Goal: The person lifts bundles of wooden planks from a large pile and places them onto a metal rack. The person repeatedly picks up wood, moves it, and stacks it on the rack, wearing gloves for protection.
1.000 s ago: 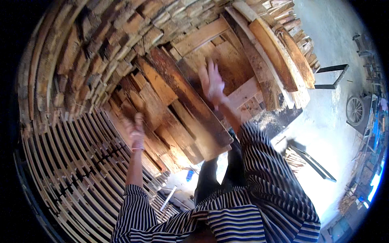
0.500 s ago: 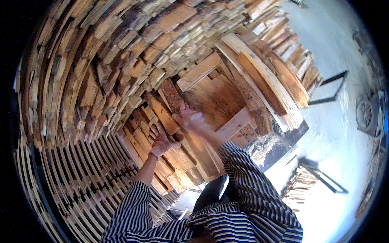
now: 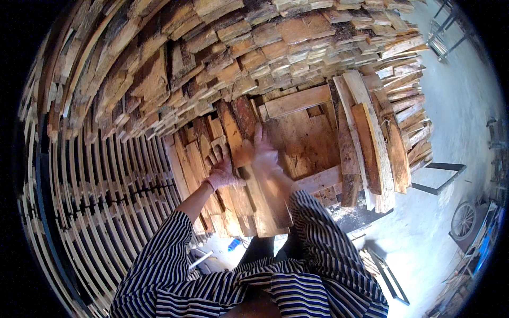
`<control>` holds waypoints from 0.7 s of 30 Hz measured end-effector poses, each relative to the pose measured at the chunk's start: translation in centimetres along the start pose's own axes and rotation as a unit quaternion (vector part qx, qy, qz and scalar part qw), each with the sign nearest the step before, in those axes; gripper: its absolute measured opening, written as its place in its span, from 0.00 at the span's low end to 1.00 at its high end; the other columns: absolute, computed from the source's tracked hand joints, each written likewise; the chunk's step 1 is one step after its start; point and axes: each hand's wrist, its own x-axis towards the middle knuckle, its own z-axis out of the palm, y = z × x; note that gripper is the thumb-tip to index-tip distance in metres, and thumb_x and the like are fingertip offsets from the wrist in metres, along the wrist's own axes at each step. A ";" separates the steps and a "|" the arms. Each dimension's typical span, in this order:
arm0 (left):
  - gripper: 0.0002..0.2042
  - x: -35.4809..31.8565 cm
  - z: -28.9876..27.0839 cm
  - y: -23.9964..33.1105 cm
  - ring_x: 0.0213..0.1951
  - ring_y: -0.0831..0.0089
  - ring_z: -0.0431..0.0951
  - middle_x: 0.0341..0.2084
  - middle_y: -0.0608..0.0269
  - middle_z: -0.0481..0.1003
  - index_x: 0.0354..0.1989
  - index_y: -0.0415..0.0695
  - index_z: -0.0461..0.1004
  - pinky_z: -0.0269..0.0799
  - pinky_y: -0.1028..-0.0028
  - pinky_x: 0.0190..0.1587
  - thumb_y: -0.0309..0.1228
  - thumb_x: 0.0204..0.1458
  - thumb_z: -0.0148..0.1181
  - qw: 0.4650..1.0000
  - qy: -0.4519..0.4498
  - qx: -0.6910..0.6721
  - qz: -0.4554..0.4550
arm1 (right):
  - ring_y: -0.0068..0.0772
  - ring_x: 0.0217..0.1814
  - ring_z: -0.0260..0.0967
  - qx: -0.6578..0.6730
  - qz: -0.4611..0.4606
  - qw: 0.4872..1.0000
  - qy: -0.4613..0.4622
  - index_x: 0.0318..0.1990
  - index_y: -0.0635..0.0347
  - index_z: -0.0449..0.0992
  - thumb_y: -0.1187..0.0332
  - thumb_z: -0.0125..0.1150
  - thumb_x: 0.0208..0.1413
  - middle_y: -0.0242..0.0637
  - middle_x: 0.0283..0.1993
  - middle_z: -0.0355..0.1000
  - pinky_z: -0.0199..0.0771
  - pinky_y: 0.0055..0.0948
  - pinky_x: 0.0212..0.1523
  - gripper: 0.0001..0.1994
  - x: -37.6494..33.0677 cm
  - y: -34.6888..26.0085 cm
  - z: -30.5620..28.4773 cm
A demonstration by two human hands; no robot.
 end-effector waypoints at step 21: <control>0.87 0.7 2.5 -2.3 0.76 0.29 0.19 0.77 0.34 0.17 0.76 0.48 0.11 0.23 0.35 0.74 0.68 0.23 0.81 0.994 -0.025 -0.095 -0.054 | 0.54 0.65 0.67 -0.446 0.038 0.865 0.227 0.63 0.67 0.69 0.69 0.57 0.56 0.56 0.67 0.64 0.71 0.51 0.61 0.27 -7.9 12.9 -19.7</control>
